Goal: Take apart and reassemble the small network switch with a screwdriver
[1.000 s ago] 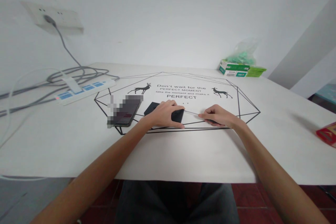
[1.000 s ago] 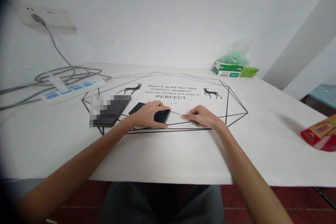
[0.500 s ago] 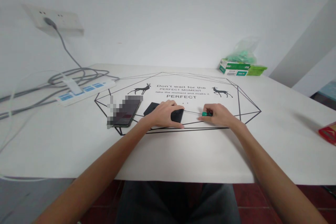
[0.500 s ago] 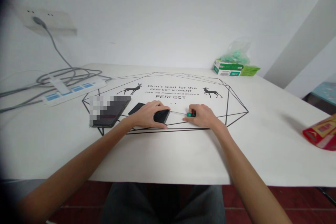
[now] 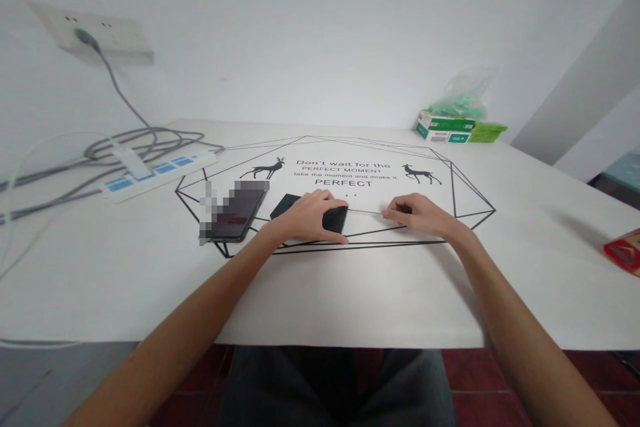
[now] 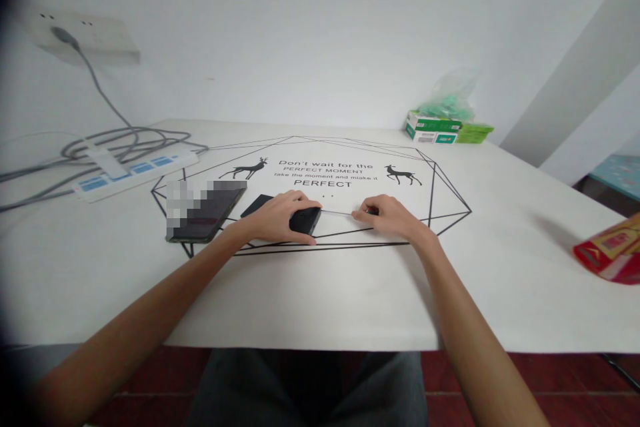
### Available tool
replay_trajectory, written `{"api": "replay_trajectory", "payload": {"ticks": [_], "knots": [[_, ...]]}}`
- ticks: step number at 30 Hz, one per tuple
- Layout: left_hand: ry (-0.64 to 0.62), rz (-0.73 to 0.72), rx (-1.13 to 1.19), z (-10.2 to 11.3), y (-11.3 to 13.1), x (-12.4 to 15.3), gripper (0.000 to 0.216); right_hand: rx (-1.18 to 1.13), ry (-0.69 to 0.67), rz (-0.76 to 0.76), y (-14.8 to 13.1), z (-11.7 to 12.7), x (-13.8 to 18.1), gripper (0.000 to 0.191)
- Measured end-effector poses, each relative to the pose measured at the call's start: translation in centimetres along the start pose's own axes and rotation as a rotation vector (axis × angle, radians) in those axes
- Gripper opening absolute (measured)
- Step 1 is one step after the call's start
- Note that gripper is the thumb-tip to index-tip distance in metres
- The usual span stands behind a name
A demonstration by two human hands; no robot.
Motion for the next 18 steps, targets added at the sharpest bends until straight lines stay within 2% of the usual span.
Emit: {"api": "replay_trajectory", "payload": {"ticks": [12, 18], "knots": [[-0.005, 0.003, 0.018, 0.13, 0.15, 0.13, 0.08, -0.254, -0.063, -0.015, 0.24, -0.28, 0.02, 0.039], [-0.024, 0.013, 0.005, 0.39, 0.47, 0.09, 0.078, -0.141, 0.037, 0.049, 0.27, -0.33, -0.26, 0.033]]}}
Point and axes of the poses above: each hand's wrist, its own x-axis away from the middle knuckle, its own z-axis out of the back of the hand, y = z × x, the point moved 2 cm from there along -x, towards the middle knuckle, and after that the axes turned 10 degrees about -z, right-handed, at the moved point
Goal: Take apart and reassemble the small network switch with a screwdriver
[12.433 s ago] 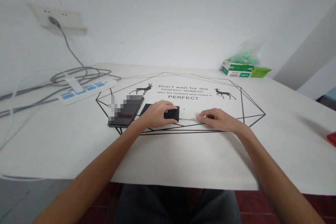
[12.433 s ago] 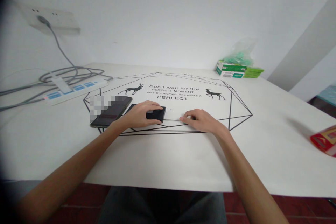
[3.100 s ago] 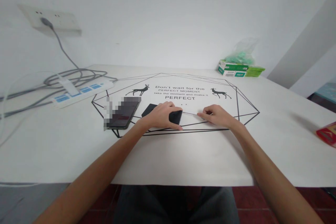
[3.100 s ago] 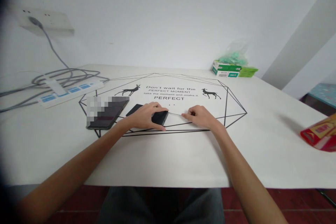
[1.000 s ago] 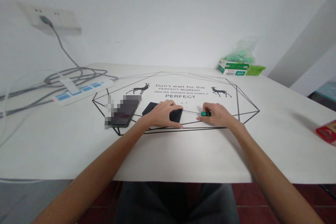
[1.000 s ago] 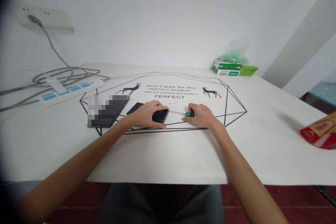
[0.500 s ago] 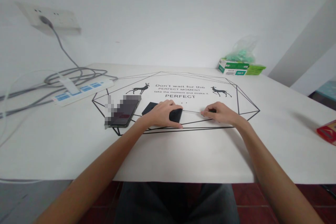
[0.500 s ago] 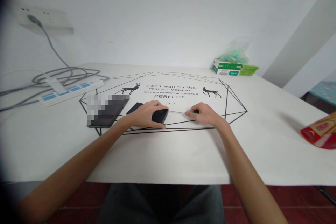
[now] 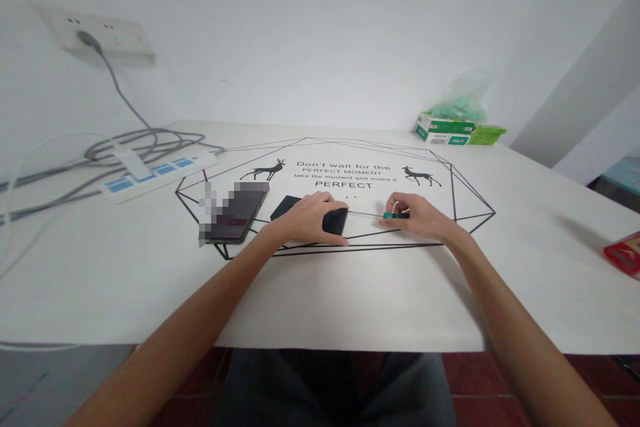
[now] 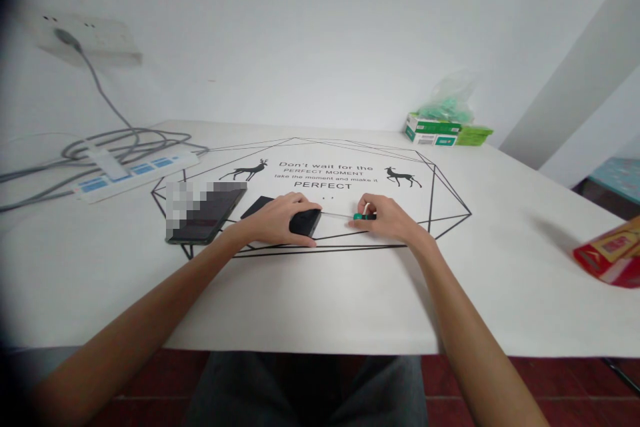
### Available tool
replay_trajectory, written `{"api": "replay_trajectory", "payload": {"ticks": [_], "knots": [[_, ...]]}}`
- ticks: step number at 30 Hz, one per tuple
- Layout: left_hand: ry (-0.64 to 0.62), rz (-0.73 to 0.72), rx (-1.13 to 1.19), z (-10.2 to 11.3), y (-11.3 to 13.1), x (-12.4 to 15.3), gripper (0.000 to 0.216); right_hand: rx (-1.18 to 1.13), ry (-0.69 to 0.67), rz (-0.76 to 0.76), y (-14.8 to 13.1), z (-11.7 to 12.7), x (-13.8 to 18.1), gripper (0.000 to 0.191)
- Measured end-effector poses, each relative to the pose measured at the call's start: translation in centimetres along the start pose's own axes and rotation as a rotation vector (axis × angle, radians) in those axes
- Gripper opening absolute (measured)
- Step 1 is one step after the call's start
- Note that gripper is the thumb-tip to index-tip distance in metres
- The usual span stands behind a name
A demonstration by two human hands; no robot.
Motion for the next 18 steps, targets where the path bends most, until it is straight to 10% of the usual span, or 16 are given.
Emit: {"api": "replay_trajectory", "payload": {"ticks": [18], "knots": [[0.007, -0.01, -0.008, -0.12, -0.12, 0.07, 0.079, 0.109, -0.051, 0.005, 0.23, -0.32, -0.19, 0.041]]}}
Point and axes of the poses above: each hand's wrist, its own x-axis away from the middle knuckle, its own z-axis out of the back of the hand, y = z × x, the point moved 2 cm from there along -x, towards the middle knuckle, and after that the axes turned 10 degrees about -z, right-handed, at the moved point
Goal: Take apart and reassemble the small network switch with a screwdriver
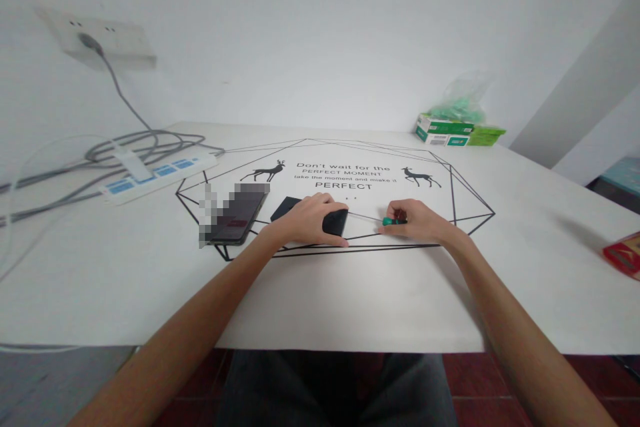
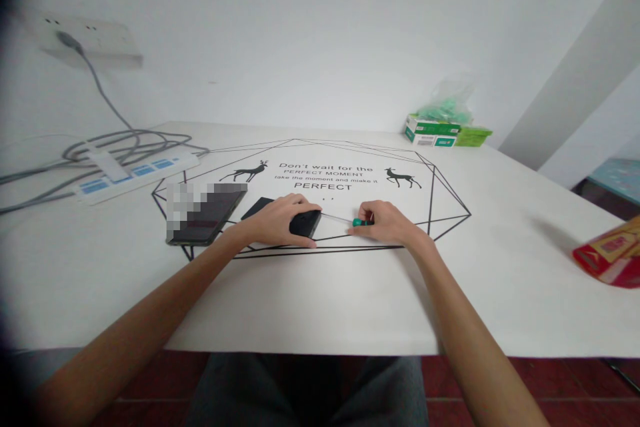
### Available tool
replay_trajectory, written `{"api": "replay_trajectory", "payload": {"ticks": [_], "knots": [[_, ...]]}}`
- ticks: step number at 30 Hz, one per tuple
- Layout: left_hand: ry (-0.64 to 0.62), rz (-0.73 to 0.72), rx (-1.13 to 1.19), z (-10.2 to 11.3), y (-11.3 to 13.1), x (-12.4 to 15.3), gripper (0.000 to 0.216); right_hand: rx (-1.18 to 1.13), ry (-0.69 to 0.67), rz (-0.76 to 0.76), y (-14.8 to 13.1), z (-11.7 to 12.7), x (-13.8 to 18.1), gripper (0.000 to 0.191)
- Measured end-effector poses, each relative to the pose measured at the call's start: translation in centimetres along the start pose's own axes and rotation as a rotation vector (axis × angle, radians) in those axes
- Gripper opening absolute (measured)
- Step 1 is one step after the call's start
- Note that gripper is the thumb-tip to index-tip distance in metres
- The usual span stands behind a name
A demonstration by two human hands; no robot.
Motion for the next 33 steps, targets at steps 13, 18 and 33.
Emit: {"api": "replay_trajectory", "payload": {"ticks": [13, 18, 33], "knots": [[-0.024, 0.014, -0.01, 0.1, 0.17, -0.02, 0.078, 0.05, 0.042, -0.05, -0.34, 0.15, 0.11, 0.045], [-0.018, 0.003, -0.009, 0.11, 0.07, -0.01, 0.078, 0.064, -0.006, -0.063, -0.35, 0.37, 0.25, 0.049], [-0.031, 0.003, -0.023, 0.11, 0.06, -0.06, 0.079, -0.004, 0.049, -0.018, -0.34, 0.14, 0.14, 0.034]]}}
Point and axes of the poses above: each hand's wrist, its own x-axis away from the middle knuckle, its own z-axis out of the back of the hand, y = z × x, the point moved 2 cm from there along -x, towards the middle knuckle, and after that the axes turned 10 degrees about -z, right-handed, at the moved point
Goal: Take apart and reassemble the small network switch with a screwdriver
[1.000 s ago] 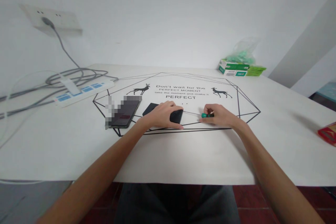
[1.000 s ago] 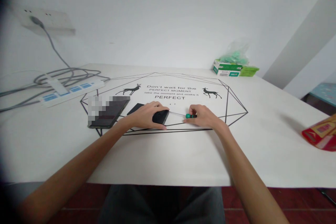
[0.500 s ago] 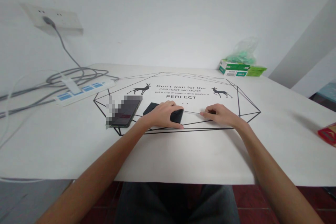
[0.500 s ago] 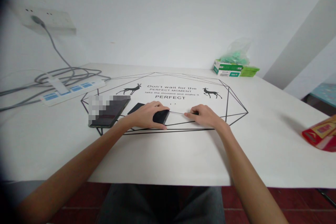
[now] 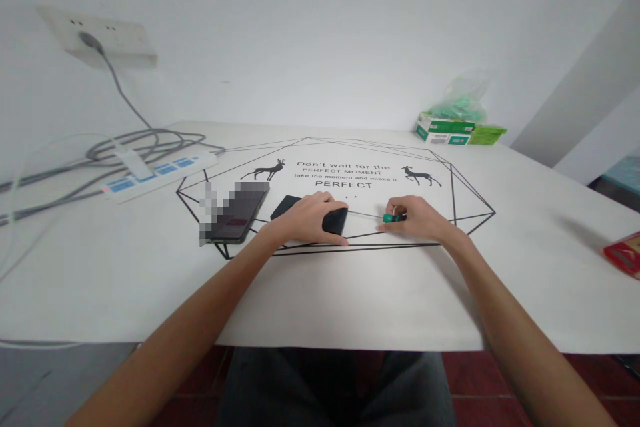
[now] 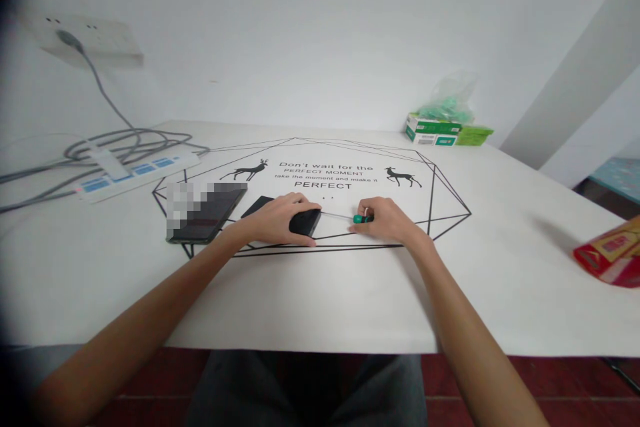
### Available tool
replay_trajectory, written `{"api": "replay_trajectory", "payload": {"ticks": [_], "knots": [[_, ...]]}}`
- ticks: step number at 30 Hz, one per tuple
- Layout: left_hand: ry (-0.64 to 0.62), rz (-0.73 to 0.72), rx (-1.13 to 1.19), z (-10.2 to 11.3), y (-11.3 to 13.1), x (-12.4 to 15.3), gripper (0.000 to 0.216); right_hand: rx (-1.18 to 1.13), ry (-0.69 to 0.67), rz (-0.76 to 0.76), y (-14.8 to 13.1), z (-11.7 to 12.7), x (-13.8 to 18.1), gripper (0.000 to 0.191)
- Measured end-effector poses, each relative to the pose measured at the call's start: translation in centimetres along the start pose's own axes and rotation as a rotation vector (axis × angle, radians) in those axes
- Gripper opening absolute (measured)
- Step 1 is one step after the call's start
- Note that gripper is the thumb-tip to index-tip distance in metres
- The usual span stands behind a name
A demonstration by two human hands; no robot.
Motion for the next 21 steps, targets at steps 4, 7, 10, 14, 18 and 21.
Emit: {"api": "replay_trajectory", "payload": {"ticks": [4, 7, 10, 14, 18, 21], "knots": [[-0.007, 0.008, 0.011, 0.08, 0.05, 0.0, 0.08, 0.029, 0.013, 0.007, -0.16, 0.29, 0.01, 0.039], [-0.004, 0.006, 0.016, 0.03, 0.01, 0.02, 0.08, 0.031, -0.01, -0.001, -0.27, 0.48, 0.24, 0.043], [0.0, 0.004, 0.015, 0.01, -0.01, 0.06, 0.08, 0.058, -0.03, -0.013, -0.12, 0.45, 0.26, 0.043], [-0.008, 0.007, 0.011, 0.12, 0.06, 0.09, 0.081, 0.086, -0.011, 0.007, 0.29, 0.24, -0.05, 0.045], [-0.013, 0.008, 0.005, 0.19, 0.13, 0.09, 0.082, 0.015, -0.025, 0.005, 0.36, 0.02, -0.1, 0.04], [-0.015, 0.007, 0.003, 0.19, 0.18, 0.09, 0.08, -0.045, -0.082, -0.06, 0.16, -0.14, 0.08, 0.036]]}}
Point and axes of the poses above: each hand's wrist, its own x-axis away from the middle knuckle, its own z-axis out of the back of the hand, y = z × x, the point moved 2 cm from there along -x, towards the middle knuckle, and after that the axes turned 10 degrees about -z, right-handed, at the moved point
